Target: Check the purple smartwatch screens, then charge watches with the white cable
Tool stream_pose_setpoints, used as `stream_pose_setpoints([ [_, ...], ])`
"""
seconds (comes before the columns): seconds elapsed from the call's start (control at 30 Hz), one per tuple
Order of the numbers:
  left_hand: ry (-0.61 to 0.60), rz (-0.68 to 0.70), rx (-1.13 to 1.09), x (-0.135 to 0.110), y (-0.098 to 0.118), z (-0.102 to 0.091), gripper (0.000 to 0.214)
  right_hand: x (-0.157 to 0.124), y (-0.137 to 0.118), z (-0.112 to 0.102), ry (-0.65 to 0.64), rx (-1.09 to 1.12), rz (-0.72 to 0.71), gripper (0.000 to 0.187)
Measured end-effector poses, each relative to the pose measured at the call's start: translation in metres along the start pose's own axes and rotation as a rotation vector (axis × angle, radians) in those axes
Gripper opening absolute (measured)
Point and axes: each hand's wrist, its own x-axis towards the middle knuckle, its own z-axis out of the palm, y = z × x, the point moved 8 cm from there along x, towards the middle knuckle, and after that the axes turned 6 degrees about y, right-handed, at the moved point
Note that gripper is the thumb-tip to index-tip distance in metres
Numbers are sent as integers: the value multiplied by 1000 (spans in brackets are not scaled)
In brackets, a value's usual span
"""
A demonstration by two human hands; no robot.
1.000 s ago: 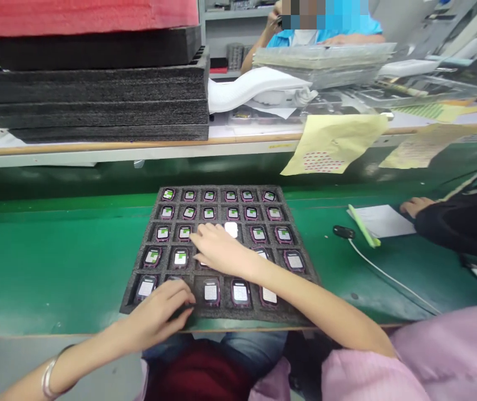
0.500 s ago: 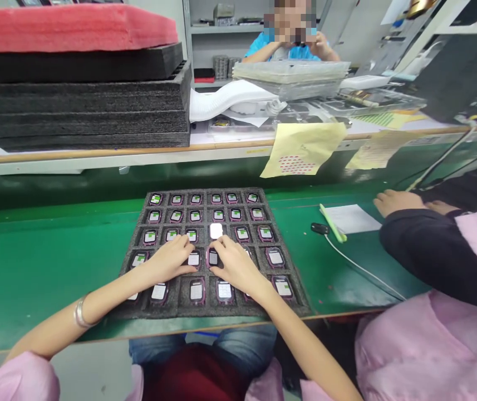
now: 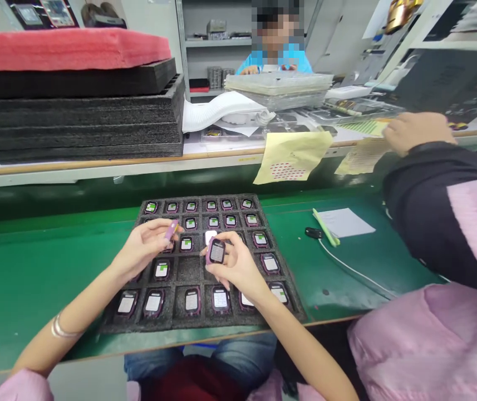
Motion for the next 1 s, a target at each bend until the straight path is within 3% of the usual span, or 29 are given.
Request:
stream_pose_setpoints([
  [0.1,-26,-153,-298,-5,1,13,43,0,0,4,-14,-25,9,50],
  [0.2,-51,-234,-444,-11,-4,26,36,1,-3,5,-44,8,-1,53],
  [0.37,-25,-256,-372,-19,-10,25,45,1,-13,-7,86,-26,-102,28],
  [0.5,-82,-337,-395,-26,-16,30,47,0,-15,-12,204,-120,-149,20],
  [0.6,-97,-293,-345,-31,-14,37,43,-2,-17,-11,211,-134,-164,19],
  [0.83,-127,-54,-192,-38,0,48,22,-12,-25,-5,87,-75,-193,26],
  [1.0,-140,-9,-150,-38,0,47,20,-18,-26,-1,68,-90,-197,26],
])
